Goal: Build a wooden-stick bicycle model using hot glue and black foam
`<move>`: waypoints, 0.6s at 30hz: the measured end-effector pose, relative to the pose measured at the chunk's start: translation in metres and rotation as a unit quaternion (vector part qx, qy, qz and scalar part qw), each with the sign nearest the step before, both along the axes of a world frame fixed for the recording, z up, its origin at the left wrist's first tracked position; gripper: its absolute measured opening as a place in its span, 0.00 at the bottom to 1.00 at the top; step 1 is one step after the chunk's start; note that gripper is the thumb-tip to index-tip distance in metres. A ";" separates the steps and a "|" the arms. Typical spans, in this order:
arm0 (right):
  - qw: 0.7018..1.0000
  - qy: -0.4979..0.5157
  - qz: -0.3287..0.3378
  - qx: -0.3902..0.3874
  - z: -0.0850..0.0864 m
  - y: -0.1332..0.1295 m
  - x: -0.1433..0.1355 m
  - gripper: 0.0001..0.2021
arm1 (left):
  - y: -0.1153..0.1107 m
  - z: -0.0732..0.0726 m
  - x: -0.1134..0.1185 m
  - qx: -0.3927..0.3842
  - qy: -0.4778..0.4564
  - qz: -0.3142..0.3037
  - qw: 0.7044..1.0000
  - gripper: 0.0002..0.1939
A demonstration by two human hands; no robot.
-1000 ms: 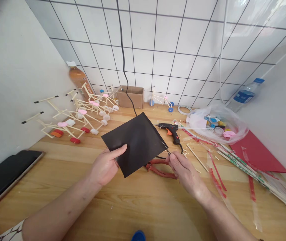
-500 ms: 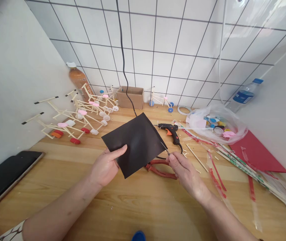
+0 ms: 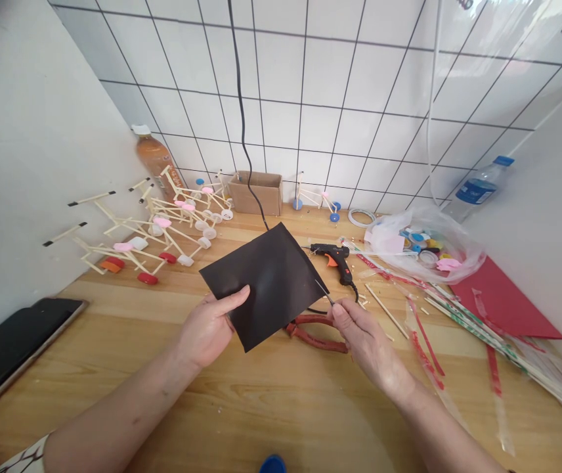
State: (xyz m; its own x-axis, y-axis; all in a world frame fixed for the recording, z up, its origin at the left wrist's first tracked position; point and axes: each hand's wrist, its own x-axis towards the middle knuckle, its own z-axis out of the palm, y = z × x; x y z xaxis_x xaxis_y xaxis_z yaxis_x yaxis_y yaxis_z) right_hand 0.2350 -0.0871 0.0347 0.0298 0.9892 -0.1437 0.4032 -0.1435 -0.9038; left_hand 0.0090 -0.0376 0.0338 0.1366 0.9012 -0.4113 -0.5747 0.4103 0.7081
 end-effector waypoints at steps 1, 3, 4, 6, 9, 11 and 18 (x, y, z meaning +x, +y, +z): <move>1.000 0.006 -0.001 -0.003 0.000 0.000 0.000 0.19 | 0.000 0.000 0.000 0.002 -0.002 -0.001 1.000 0.16; 1.000 0.023 0.000 -0.016 0.000 0.000 0.000 0.19 | -0.001 0.000 0.000 0.002 -0.002 0.000 1.000 0.17; 1.000 0.025 -0.003 -0.016 0.000 0.000 0.000 0.19 | -0.001 0.000 0.000 0.001 -0.001 0.001 1.000 0.18; 1.000 0.026 -0.004 -0.013 0.000 0.000 0.000 0.19 | -0.001 0.000 0.000 -0.003 0.001 0.003 1.000 0.18; 1.000 0.029 -0.001 -0.004 -0.001 0.001 0.000 0.18 | -0.001 0.000 0.000 -0.003 0.003 0.002 1.000 0.18; 1.000 0.029 -0.004 -0.003 -0.001 0.000 -0.001 0.19 | -0.001 0.000 0.000 -0.002 0.007 0.000 1.000 0.17; 1.000 0.005 -0.022 0.002 0.001 0.001 -0.001 0.19 | -0.001 0.000 0.000 0.006 0.010 -0.007 1.000 0.16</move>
